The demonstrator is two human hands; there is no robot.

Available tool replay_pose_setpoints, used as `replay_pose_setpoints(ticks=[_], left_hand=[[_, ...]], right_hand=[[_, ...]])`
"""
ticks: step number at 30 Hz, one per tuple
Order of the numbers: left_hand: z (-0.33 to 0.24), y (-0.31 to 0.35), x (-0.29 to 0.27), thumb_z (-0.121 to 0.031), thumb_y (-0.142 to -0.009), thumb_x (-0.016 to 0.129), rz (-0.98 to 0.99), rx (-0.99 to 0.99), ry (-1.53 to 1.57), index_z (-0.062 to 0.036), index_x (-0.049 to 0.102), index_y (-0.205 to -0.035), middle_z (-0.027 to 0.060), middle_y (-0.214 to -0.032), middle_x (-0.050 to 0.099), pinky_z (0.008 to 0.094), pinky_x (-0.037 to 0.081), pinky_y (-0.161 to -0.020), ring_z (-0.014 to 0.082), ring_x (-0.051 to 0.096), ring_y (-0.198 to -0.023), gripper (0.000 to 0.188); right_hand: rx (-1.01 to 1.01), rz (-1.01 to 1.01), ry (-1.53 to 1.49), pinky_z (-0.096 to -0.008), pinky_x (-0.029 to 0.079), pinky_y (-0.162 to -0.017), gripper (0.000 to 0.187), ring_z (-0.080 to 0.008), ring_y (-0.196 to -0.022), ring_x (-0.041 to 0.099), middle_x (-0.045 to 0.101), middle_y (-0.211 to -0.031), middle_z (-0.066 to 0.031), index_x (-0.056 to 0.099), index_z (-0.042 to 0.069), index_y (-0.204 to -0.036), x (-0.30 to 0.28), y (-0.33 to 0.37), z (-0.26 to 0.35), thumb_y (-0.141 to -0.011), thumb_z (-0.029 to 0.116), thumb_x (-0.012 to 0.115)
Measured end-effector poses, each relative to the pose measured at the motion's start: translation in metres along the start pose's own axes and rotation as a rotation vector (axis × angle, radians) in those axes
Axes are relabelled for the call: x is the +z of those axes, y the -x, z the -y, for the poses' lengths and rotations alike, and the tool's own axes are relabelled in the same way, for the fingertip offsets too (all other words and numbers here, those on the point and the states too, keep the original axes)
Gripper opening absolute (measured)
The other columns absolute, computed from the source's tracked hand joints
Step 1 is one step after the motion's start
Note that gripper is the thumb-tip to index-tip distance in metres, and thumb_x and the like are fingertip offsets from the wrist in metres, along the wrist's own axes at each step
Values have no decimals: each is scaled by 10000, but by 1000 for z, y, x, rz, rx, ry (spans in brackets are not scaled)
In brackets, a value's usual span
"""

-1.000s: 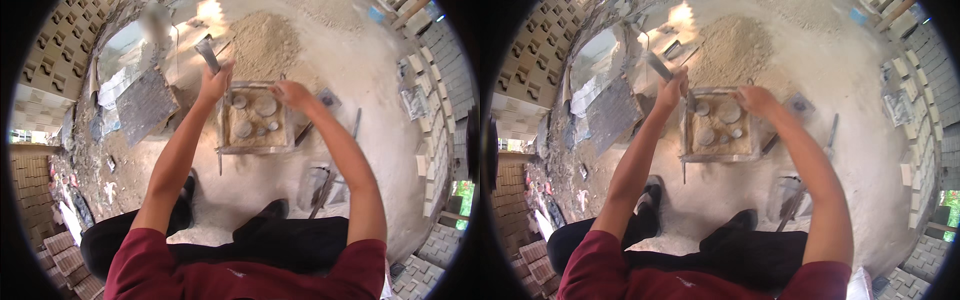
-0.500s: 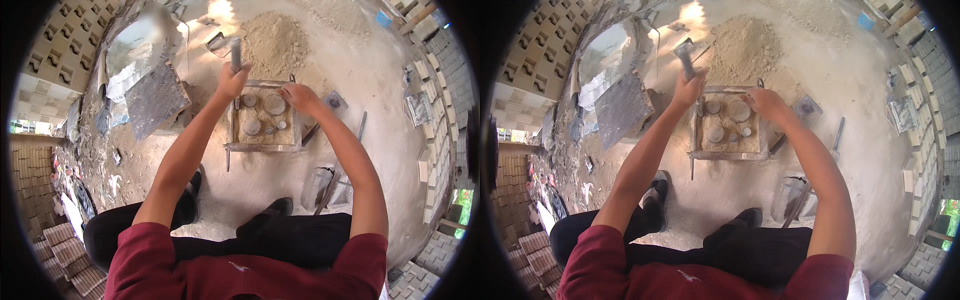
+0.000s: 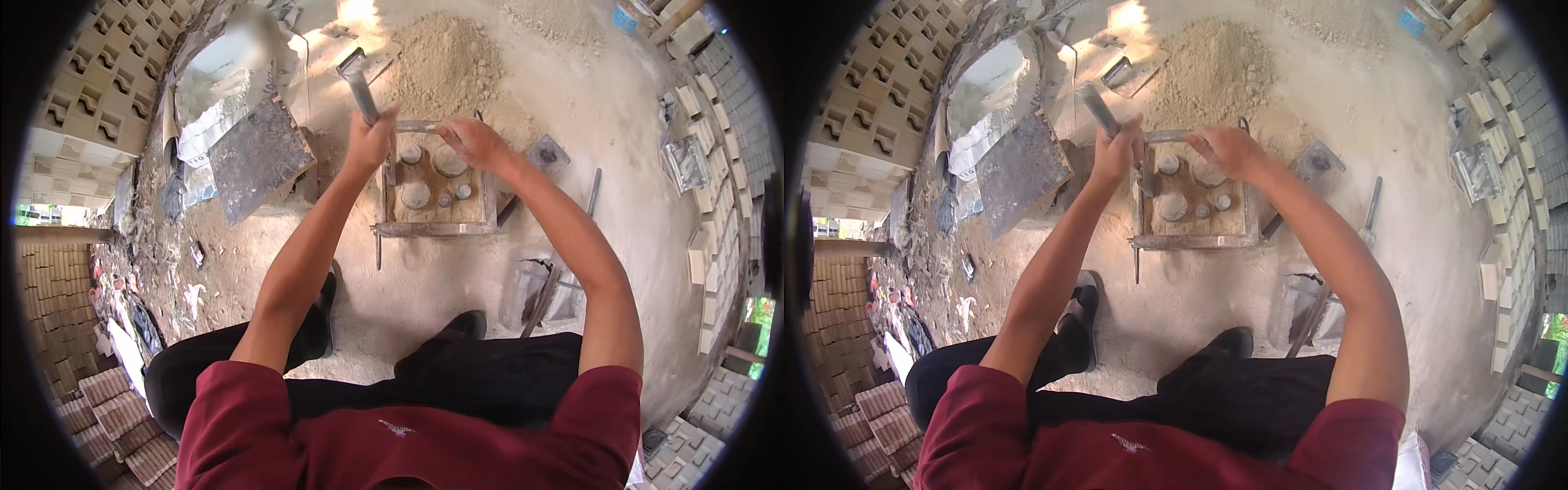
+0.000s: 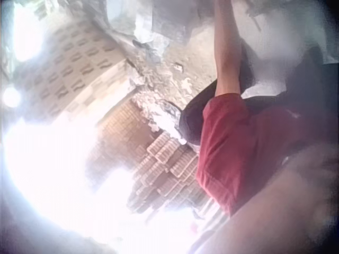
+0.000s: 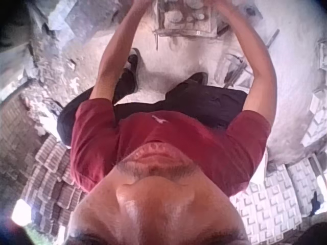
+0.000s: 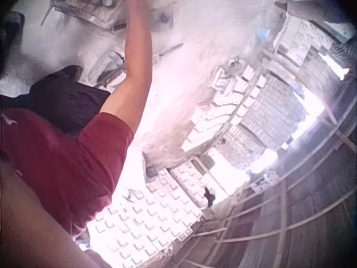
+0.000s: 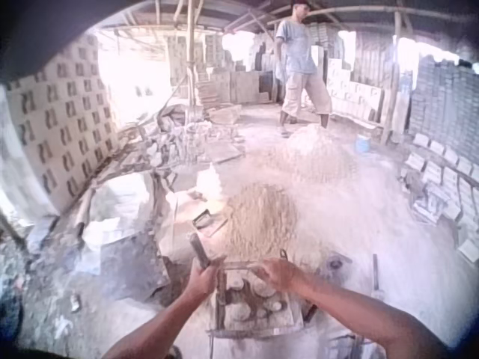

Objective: The person scoops sand mixture into a block mold using a small shovel, packs it down by hand and with a metal rod, and taps around the mold.

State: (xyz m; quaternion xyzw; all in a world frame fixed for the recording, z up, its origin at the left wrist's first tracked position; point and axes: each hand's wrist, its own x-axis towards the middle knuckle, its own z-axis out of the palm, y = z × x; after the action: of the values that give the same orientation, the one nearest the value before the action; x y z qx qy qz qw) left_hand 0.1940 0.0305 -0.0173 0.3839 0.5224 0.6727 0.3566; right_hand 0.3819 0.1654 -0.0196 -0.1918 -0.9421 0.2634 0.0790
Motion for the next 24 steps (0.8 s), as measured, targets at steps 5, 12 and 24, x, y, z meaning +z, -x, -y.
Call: replay_pose_setpoints(ticks=[5, 12, 24], left_hand=[[2, 9, 4, -225, -909, 584, 134, -119, -210, -55, 541, -679, -25, -593, 502, 277, 371, -508, 79, 477, -557, 289], [46, 38, -62, -310, -925, 511, 64, 66, -232, -51, 501, -1258, 53, -1129, 595, 423, 446, -878, 191, 537, -1098, 422], [139, 24, -28, -397, -986, 379, -359, -470, -217, 46, 621, -1007, 196, -902, 655, 398, 464, -784, 304, 618, -859, 505]], right_hand=[[-318, -582, -446, -404, 479, -775, 587, -289, -866, 624, 640, -875, -150, 603, 15, -992, -5, -30, 84, -939, 578, 442], [-24, -416, -975, -276, 333, -457, 521, -78, -464, 426, 490, -510, 13, 487, 97, -539, -11, -66, 133, -944, 412, 576], [171, -872, -1061, -277, 173, -374, 505, -64, -362, 267, 323, -431, 55, 338, 163, -493, 9, -40, 165, -942, 235, 557]])
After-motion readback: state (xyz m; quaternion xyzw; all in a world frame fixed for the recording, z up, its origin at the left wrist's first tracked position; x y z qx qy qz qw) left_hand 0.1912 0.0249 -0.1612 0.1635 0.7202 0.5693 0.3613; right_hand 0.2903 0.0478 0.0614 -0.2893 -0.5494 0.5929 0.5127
